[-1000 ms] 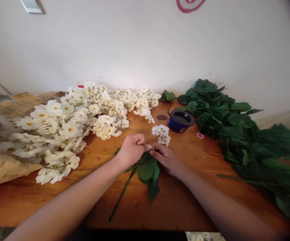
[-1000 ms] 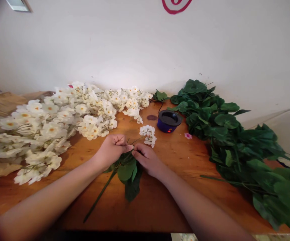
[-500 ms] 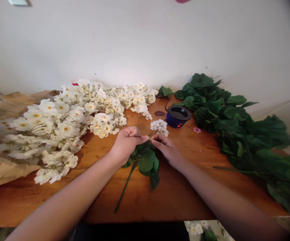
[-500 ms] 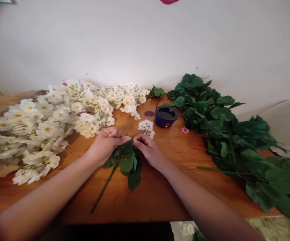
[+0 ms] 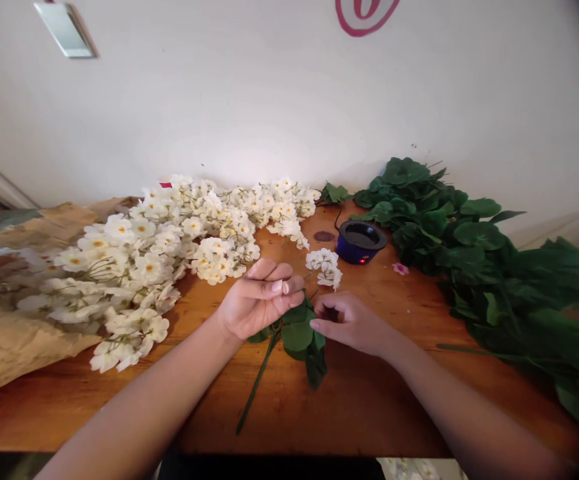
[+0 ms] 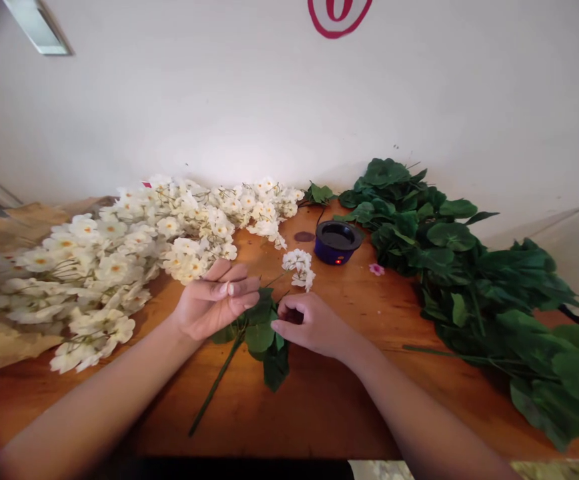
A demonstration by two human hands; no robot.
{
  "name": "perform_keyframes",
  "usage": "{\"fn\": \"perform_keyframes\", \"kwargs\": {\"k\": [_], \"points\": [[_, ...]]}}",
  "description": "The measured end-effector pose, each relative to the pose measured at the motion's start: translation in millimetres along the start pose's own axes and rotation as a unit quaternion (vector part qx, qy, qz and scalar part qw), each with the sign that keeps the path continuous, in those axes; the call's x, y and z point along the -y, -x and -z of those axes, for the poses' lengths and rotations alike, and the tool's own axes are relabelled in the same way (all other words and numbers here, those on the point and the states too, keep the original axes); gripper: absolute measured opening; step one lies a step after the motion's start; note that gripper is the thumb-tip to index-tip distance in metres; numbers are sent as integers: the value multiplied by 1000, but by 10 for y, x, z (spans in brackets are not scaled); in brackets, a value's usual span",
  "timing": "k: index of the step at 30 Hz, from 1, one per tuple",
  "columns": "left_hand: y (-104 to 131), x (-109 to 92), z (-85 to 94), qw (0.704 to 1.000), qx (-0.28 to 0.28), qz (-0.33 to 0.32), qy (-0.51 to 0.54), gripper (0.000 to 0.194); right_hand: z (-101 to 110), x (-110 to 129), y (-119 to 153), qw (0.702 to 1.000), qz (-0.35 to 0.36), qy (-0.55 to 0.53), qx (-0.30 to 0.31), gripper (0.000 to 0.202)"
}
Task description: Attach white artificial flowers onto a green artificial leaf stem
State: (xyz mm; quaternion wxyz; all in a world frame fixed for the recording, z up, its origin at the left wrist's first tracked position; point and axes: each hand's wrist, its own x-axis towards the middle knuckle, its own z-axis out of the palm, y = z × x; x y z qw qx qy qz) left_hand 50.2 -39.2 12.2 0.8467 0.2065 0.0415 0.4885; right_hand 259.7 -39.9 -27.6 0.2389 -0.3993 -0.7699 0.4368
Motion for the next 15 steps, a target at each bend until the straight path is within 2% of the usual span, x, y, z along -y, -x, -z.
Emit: {"fn": "perform_keyframes", "kwargs": {"k": [6, 11, 15], "points": [[1, -17, -104, 999, -4, -2, 46, 33, -64, -31, -32, 995, -35, -32, -90, 19], [-17, -36, -86, 999, -6, -13, 41, 33, -103, -112, -85, 978, -55, -46, -194, 23], [-3, -48, -87, 999, 8, -15, 41, 34, -159, -190, -133, 970, -58, -88, -218, 26]]}}
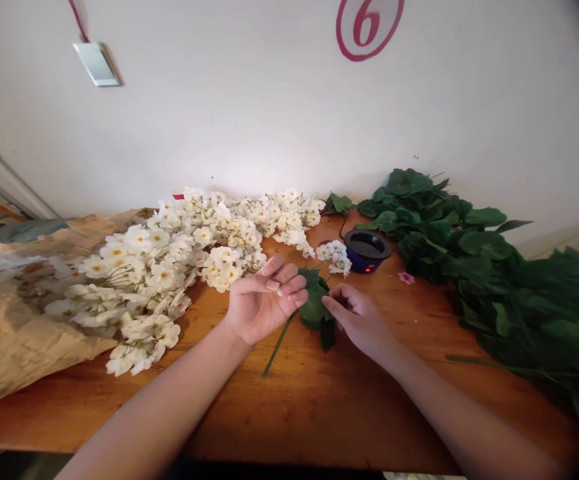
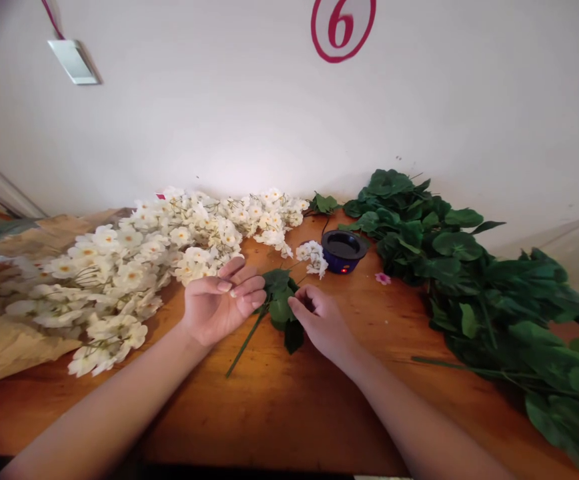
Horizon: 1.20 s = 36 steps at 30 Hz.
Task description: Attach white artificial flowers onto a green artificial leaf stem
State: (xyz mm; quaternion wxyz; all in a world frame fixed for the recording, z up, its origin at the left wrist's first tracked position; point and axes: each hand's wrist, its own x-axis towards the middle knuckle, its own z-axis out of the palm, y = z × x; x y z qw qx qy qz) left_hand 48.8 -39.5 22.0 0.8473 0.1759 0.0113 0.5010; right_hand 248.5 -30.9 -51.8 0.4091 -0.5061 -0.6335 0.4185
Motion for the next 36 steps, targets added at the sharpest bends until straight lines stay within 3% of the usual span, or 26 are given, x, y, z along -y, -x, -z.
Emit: {"fn": "perform_keyframes", "kwargs": {"k": [6, 16, 23, 28, 36], "points": [[-12, -4, 18, 1000, -10, -13, -24, 36, -145, -78, -10, 996, -21, -88, 26, 30], [-60, 72, 188, 992, -23, -27, -118, 38, -309, -209, -13, 990, 8, -122, 67, 33], [-76, 117, 278, 984, -29, -21, -174, 40, -242, -131, -72, 992, -3, -124, 0, 36], [-115, 69, 329, 982, -57, -40, -177, 41, -174, -84, -103, 994, -10, -109, -12, 36], [-65, -21, 167, 992, -39, -43, -116, 37, -134, -147, -98, 996, -9, -88, -5, 35]]}}
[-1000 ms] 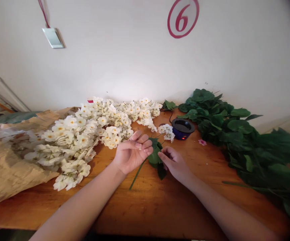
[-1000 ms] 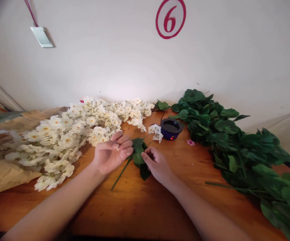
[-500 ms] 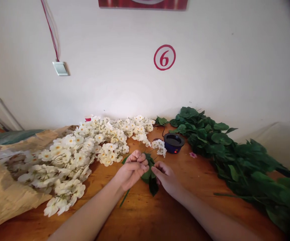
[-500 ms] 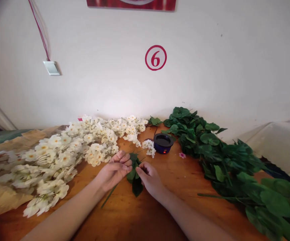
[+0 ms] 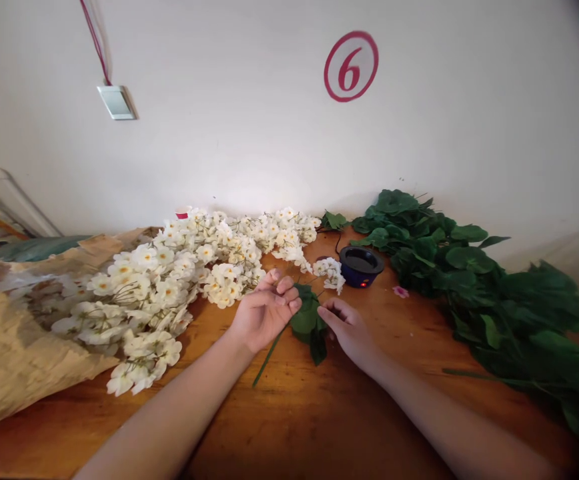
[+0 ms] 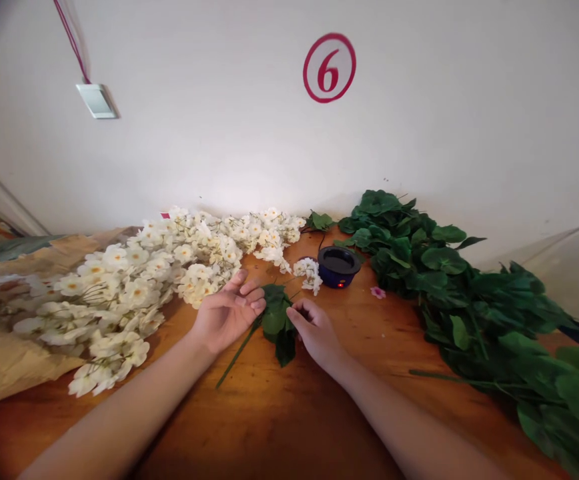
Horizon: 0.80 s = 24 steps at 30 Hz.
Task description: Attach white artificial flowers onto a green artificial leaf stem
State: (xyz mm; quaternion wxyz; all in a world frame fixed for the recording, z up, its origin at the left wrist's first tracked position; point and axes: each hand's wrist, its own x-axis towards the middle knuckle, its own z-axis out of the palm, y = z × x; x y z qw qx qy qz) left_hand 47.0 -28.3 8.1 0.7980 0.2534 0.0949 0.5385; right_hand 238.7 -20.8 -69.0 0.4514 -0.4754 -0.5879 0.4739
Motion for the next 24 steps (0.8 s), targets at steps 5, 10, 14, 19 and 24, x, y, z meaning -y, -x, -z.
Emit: {"fn": "perform_keyframes", "kwargs": {"k": [5, 10, 14, 19, 24], "points": [[40, -28, -76, 1000, 18, 16, -3, 37, -3, -27, 11, 1000, -9, -2, 1, 34], [42, -38, -67, 999, 38, 13, -1, 38, -9, -13, 18, 998, 41, -15, -39, 35], [41, -32, -57, 999, 43, 11, -9, 38, 6, 6, 41, 996, 82, 2, -22, 31], [44, -33, -65, 999, 46, 13, -17, 39, 37, 9, 59, 992, 88, 89, -4, 19], [35, -16, -43, 997, 51, 1, -55, 38, 45, -7, 43, 992, 83, 99, -9, 17]]}}
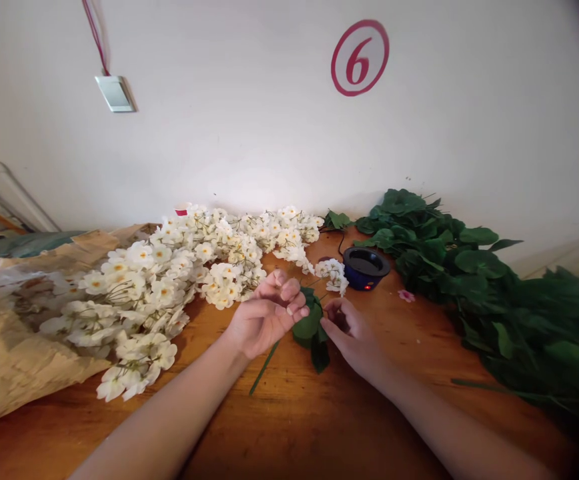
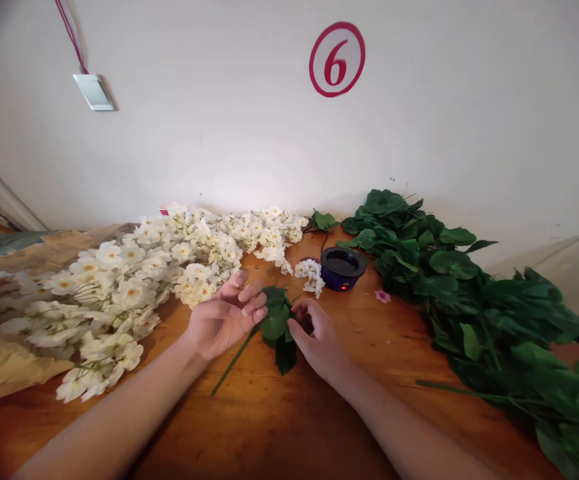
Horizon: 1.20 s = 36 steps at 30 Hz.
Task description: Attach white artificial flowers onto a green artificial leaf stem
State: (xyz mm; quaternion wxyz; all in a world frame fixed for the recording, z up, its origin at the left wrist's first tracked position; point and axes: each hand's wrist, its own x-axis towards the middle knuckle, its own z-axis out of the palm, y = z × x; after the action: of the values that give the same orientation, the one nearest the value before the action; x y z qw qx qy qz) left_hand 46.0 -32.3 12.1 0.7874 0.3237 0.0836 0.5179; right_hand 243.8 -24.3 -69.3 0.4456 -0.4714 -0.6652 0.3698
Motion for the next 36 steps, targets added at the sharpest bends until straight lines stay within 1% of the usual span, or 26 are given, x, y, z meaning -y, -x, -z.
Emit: {"fn": "perform_keyframes", "kwargs": {"k": [2, 5, 8, 9, 11, 13, 14, 16, 20, 23, 26, 31, 36], "points": [[-9, 24, 25, 999, 3, -15, -45, 36, 1, 7, -5, 1000, 3, 17, 4, 15], [-35, 74, 87, 989, 7, -33, -144, 33, 11, 45, -13, 998, 15, 62, 6, 11], [-79, 134, 183, 966, 6, -14, -260, 29, 28, 94, -26, 997, 19, 77, -2, 10], [-96, 155, 222, 954, -1, -2, -299, 28, 35, 109, -31, 997, 25, 80, -3, 13], [-132, 195, 301, 931, -28, 18, -364, 26, 51, 135, -40, 995, 39, 94, 3, 25], [-161, 228, 372, 912, -63, 25, -406, 26, 68, 158, -45, 993, 44, 111, 20, 39], [-173, 239, 401, 905, -77, 26, -417, 26, 74, 169, -45, 992, 43, 118, 29, 42], [-187, 251, 442, 899, -95, 28, -426, 26, 79, 188, -44, 990, 44, 125, 45, 42], [-197, 246, 462, 892, -100, 39, -440, 27, 53, 194, -51, 986, 64, 148, 51, 32], [-200, 242, 458, 883, -102, 49, -456, 27, 20, 176, -61, 986, 68, 146, 49, 36], [-200, 247, 459, 879, -117, 53, -459, 27, -4, 164, -56, 988, 79, 124, 51, 38], [-189, 249, 458, 886, -159, 59, -431, 30, -28, 174, -25, 985, 104, 124, 63, 28], [-173, 257, 424, 901, -171, 57, -394, 35, -40, 145, -18, 982, 113, 142, 61, 23]]}}
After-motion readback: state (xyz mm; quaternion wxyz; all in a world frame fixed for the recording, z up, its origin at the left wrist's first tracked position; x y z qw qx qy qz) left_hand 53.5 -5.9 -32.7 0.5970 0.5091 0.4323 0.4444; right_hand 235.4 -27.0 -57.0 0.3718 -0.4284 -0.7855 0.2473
